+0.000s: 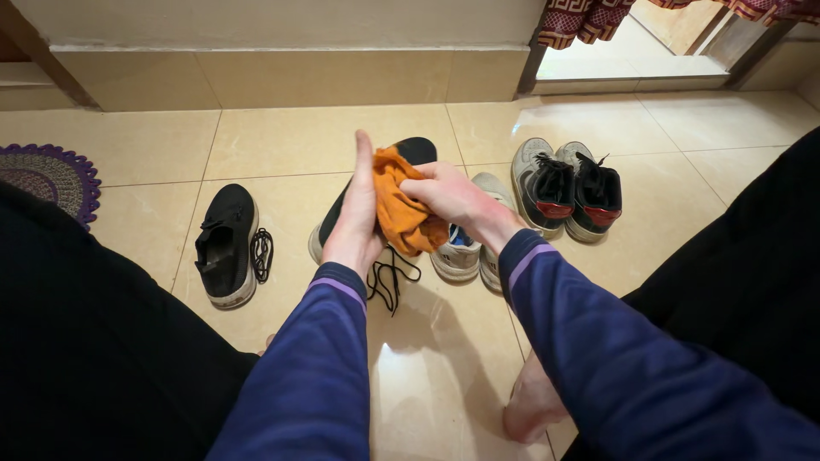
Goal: The person removes the laces from a black sneaker, then wipes the shoe's exterior with an orange cloth. The laces are placed on the floor, and the shoe is set down next to other footwear.
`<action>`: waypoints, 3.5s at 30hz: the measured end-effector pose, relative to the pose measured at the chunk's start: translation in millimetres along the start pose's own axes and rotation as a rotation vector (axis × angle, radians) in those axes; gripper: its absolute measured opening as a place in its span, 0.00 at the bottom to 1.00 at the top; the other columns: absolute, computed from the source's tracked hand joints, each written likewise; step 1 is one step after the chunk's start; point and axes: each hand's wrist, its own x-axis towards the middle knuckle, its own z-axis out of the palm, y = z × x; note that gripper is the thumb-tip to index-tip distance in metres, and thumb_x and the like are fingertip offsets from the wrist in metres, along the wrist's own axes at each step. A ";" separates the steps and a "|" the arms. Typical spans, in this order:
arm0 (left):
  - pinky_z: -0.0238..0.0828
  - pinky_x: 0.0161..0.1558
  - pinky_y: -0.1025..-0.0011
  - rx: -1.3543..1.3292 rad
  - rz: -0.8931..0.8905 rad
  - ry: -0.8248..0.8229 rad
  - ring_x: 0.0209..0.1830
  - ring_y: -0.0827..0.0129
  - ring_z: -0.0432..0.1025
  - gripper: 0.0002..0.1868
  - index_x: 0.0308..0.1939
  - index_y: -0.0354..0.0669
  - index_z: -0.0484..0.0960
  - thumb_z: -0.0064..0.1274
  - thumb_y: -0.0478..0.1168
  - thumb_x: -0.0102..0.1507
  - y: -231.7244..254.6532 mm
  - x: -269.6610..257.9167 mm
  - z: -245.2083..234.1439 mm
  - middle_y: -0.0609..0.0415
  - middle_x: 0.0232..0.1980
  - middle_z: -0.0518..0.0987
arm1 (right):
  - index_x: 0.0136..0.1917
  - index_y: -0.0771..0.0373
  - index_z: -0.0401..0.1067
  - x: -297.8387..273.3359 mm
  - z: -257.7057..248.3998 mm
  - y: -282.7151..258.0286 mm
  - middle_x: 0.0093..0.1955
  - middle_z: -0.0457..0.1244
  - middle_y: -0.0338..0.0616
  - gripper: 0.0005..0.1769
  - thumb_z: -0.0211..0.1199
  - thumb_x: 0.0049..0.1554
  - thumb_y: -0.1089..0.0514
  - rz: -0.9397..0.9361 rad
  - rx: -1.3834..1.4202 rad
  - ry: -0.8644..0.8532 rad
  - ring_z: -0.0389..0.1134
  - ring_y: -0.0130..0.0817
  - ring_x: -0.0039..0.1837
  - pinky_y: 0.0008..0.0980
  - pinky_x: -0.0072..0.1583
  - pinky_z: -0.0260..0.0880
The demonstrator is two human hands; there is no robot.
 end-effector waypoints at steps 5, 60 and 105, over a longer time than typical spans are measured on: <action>0.74 0.55 0.59 -0.033 -0.060 0.128 0.53 0.59 0.76 0.52 0.64 0.35 0.72 0.39 0.79 0.57 -0.1 1.5 -10.8 0.45 0.57 0.79 | 0.50 0.67 0.76 2.6 -4.7 26.8 0.43 0.70 0.40 0.13 0.56 0.57 0.59 0.083 0.084 -0.115 0.70 0.26 0.42 0.28 0.44 0.69; 0.65 0.66 0.61 -0.346 -0.007 0.664 0.64 0.60 0.71 0.40 0.67 0.38 0.72 0.45 0.67 0.65 -28.3 29.6 -124.3 0.45 0.67 0.76 | 0.68 0.48 0.71 -63.2 14.8 124.5 0.54 0.72 0.44 0.37 0.72 0.45 0.53 0.685 -0.772 -0.299 0.74 0.38 0.53 0.37 0.53 0.75; 0.78 0.49 0.62 0.796 -0.459 0.730 0.46 0.56 0.83 0.17 0.53 0.45 0.86 0.60 0.41 0.61 -122.7 -38.1 -101.8 0.48 0.46 0.86 | 0.74 0.63 0.61 8.3 91.2 189.4 0.75 0.55 0.52 0.46 0.40 0.63 0.24 0.600 0.252 -0.090 0.55 0.30 0.67 0.43 0.59 0.62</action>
